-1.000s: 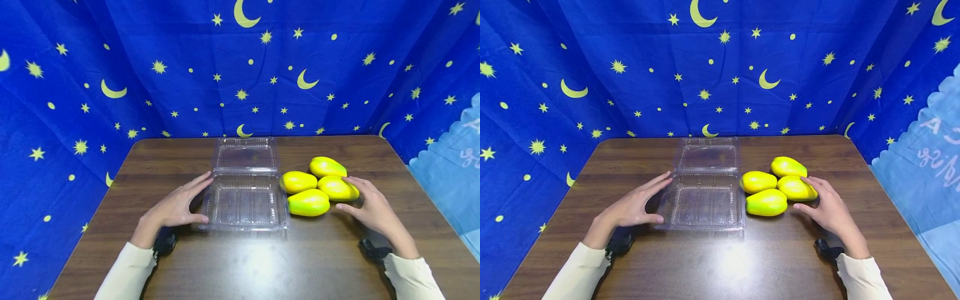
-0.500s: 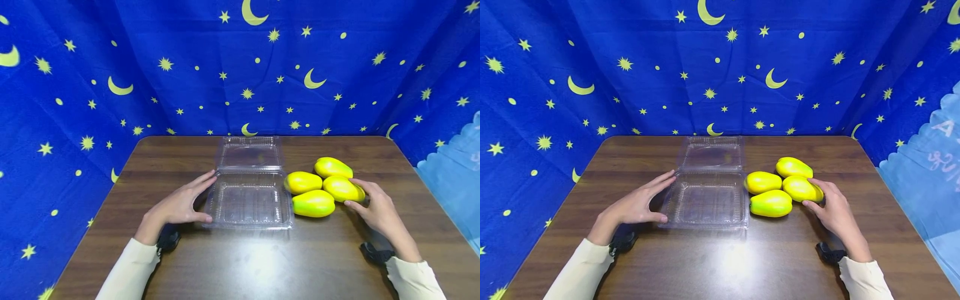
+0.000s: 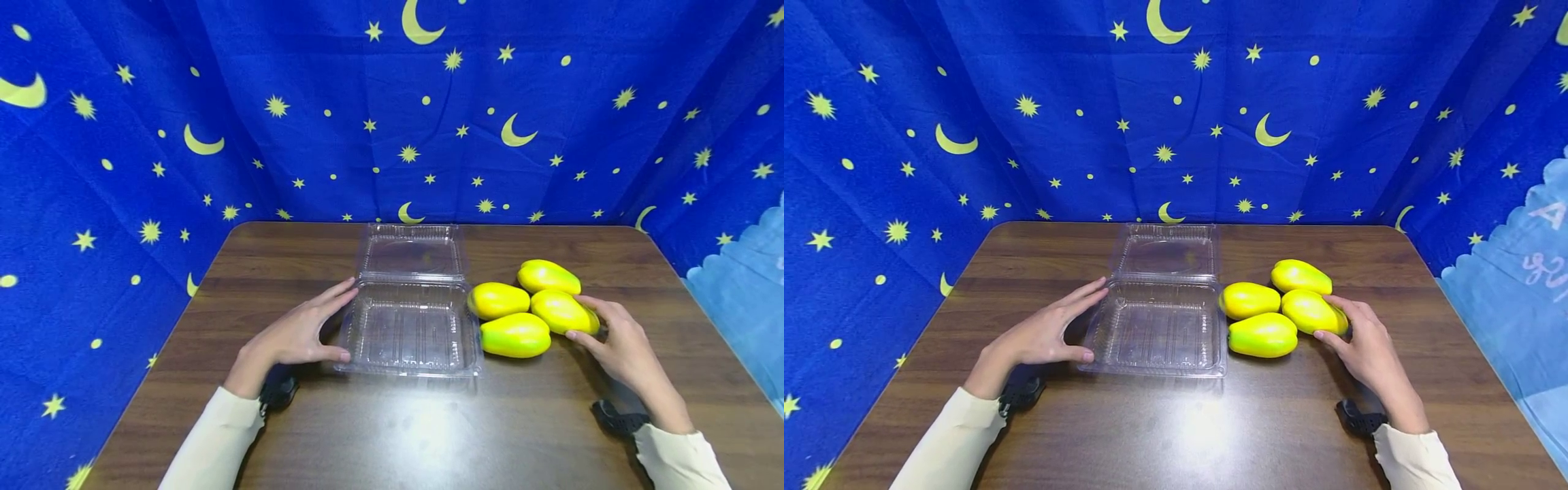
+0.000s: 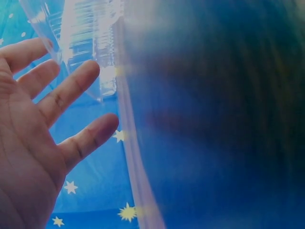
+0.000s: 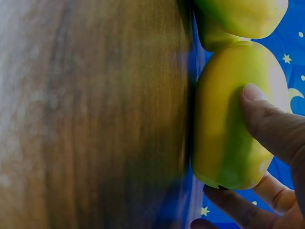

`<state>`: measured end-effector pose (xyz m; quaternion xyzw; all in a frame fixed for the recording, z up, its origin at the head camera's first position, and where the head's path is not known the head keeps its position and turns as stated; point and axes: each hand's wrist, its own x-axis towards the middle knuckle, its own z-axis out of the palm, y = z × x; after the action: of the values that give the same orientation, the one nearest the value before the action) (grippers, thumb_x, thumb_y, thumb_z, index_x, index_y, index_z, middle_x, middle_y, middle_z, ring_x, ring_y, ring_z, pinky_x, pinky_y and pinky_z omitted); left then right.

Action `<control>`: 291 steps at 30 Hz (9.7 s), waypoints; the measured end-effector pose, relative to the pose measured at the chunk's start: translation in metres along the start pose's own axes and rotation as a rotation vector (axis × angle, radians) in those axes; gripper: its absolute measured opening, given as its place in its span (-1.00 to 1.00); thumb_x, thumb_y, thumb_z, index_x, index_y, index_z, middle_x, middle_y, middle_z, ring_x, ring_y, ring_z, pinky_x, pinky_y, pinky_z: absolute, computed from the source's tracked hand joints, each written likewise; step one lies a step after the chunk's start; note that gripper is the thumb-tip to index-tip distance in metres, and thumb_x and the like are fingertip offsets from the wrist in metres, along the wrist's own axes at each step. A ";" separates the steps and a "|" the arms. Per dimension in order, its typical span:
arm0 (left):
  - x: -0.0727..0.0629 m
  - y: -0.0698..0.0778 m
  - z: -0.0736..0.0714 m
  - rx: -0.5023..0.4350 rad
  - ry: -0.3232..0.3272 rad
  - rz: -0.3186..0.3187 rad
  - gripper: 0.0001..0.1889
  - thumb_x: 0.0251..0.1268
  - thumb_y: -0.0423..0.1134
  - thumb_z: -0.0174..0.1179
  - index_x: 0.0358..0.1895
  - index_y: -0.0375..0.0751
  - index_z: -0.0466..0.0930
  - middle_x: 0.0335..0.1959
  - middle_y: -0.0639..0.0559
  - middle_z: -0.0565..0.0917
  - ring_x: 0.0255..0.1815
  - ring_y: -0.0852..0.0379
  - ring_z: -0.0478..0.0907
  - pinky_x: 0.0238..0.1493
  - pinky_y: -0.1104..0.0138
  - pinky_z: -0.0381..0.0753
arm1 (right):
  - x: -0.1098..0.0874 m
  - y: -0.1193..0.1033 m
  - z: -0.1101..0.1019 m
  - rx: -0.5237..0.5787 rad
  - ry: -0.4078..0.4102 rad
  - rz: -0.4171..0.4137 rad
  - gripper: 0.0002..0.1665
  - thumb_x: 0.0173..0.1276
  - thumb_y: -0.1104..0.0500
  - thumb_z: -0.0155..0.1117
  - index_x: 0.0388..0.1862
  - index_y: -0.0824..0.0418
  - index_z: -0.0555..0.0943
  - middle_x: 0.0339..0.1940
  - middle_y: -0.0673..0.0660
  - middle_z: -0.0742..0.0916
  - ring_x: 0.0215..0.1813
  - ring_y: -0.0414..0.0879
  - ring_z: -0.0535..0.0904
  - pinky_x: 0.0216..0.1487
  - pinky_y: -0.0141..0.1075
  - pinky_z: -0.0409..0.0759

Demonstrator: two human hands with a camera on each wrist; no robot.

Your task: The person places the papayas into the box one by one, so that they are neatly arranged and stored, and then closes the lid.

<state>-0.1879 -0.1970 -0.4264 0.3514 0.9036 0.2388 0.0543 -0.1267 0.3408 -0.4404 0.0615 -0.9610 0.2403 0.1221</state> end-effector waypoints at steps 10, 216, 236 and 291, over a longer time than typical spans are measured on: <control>0.002 0.000 0.000 -0.028 -0.016 -0.014 0.15 0.01 0.20 0.49 0.63 -0.04 0.01 0.69 0.07 -0.09 0.64 -0.07 0.05 0.53 -0.09 0.22 | -0.002 0.000 -0.001 0.002 -0.004 0.008 -0.26 0.30 0.15 0.45 0.40 0.31 0.41 0.18 0.49 0.53 0.10 0.37 0.47 -0.01 0.32 0.51; -0.002 0.006 -0.004 0.037 -0.055 -0.106 0.13 0.02 0.42 0.35 0.63 0.26 -0.06 0.68 0.28 -0.14 0.62 -0.04 0.12 0.47 -0.24 0.25 | 0.027 -0.214 0.103 0.282 -0.362 -0.343 -0.38 0.40 -0.03 0.32 0.40 0.09 0.50 0.34 0.12 0.64 0.34 0.04 0.55 0.36 0.02 0.51; -0.001 0.005 -0.001 0.044 -0.040 -0.114 0.13 0.01 0.36 0.41 0.63 0.13 0.02 0.68 0.28 -0.13 0.61 -0.10 0.15 0.42 -0.38 0.19 | 0.026 -0.214 0.090 0.271 -0.286 -0.321 -0.36 0.37 -0.06 0.36 0.38 0.07 0.51 0.31 0.08 0.65 0.32 0.04 0.57 0.32 0.01 0.56; -0.002 0.008 -0.003 0.065 -0.048 -0.116 0.12 0.01 0.39 0.38 0.62 0.10 0.04 0.68 0.23 -0.10 0.62 -0.06 0.13 0.45 -0.31 0.23 | 0.010 -0.120 0.012 0.243 0.101 -0.140 -0.47 0.28 0.19 0.48 0.23 0.17 0.61 0.13 0.12 0.72 0.05 0.03 0.65 -0.05 -0.08 0.74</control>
<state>-0.1821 -0.1943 -0.4199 0.3057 0.9282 0.1971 0.0783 -0.1173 0.2296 -0.3947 0.1307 -0.9107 0.3487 0.1786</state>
